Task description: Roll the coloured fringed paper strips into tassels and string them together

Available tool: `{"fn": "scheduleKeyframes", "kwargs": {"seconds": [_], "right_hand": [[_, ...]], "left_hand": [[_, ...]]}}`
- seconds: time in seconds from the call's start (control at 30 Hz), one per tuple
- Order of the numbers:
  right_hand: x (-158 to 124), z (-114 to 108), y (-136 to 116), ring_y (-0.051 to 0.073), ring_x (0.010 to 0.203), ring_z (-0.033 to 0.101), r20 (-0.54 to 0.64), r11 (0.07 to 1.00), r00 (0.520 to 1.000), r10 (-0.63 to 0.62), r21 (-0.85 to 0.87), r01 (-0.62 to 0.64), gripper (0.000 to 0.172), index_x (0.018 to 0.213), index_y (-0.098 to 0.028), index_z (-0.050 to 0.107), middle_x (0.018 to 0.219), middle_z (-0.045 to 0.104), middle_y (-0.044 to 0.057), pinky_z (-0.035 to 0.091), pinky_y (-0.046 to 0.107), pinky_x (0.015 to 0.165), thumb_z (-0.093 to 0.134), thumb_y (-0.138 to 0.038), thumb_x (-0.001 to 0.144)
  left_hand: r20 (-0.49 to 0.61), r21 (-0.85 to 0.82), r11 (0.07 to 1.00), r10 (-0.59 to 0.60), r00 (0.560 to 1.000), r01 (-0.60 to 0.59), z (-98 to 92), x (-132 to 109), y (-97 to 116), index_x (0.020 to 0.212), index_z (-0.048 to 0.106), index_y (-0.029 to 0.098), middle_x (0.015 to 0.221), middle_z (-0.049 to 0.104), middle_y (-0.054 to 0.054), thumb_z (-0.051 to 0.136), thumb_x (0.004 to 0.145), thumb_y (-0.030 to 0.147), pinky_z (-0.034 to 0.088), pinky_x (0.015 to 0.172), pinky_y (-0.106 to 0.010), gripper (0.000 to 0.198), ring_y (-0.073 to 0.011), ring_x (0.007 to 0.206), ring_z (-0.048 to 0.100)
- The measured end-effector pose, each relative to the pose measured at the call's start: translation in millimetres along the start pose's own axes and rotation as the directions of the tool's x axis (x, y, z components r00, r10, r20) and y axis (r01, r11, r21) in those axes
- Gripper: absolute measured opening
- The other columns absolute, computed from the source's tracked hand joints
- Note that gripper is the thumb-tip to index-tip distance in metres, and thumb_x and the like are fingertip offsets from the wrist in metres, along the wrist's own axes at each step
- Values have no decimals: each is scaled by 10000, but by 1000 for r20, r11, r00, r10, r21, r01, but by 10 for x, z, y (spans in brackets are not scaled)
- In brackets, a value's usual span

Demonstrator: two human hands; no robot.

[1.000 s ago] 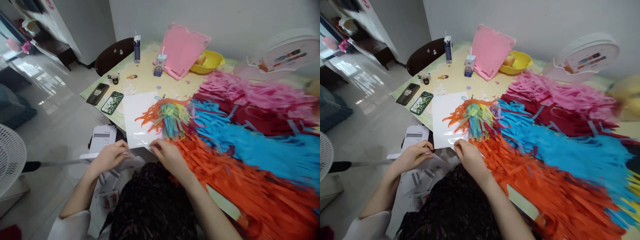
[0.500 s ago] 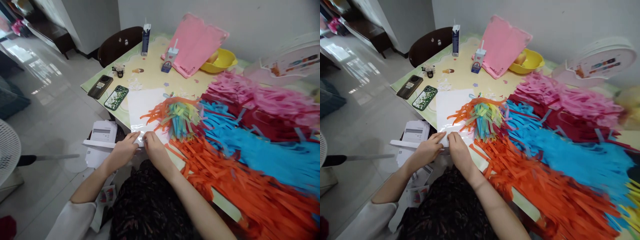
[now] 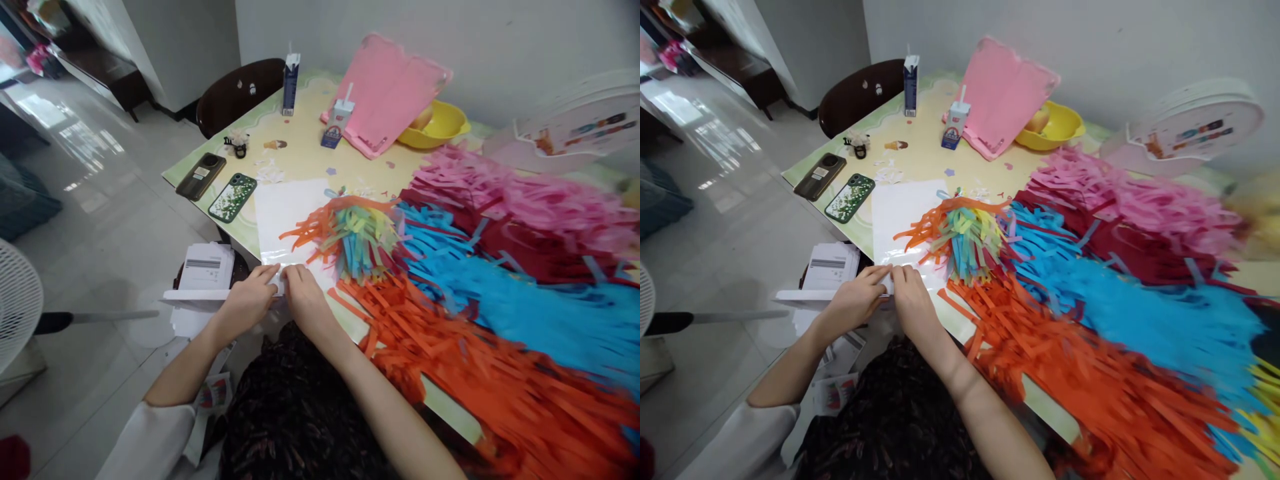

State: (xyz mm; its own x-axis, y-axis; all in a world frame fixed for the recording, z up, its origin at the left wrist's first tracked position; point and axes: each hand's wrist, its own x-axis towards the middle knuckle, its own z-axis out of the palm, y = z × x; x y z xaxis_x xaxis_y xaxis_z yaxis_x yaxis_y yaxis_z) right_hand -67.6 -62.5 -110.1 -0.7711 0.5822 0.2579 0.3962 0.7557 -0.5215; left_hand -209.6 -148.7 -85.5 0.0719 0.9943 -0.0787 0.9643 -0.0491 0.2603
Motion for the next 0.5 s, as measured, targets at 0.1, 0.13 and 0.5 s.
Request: {"fn": "scheduleKeyframes", "kwargs": {"seconds": [0.1, 0.13, 0.5], "right_hand": [[-24, -27, 9, 261, 843, 530, 21, 1000, 1000, -10, -12, 10, 228, 1003, -171, 573, 894, 617, 109, 481, 393, 784, 391, -61, 922], [-33, -53, 18, 259, 838, 533, 13, 1000, 1000, 10, 18, -10, 207, 980, -179, 575, 877, 625, 103, 477, 390, 771, 408, -73, 918], [-142, -843, 139, 138, 709, 646, -35, 329, 821, 570, 925, -190, 349, 1033, -252, 483, 829, 683, -23, 509, 266, 631, 712, -258, 769]], "left_hand": [[5, -13, 1000, -10, 1000, 10, -1, 19, 8, 935, 697, 138, 1488, 491, -131, 470, 958, 212, 595, 892, -435, 240, -294, 1371, 436], [9, -16, 1000, -18, 1000, 18, -1, 33, 14, 932, 699, 141, 1489, 491, -126, 469, 959, 217, 597, 884, -434, 243, -293, 1366, 443], [-82, -481, 872, -144, 986, 87, -489, -303, 50, 864, 732, 198, 1187, 724, -58, 560, 925, 318, 553, 864, -298, 218, -208, 972, 695]]}}
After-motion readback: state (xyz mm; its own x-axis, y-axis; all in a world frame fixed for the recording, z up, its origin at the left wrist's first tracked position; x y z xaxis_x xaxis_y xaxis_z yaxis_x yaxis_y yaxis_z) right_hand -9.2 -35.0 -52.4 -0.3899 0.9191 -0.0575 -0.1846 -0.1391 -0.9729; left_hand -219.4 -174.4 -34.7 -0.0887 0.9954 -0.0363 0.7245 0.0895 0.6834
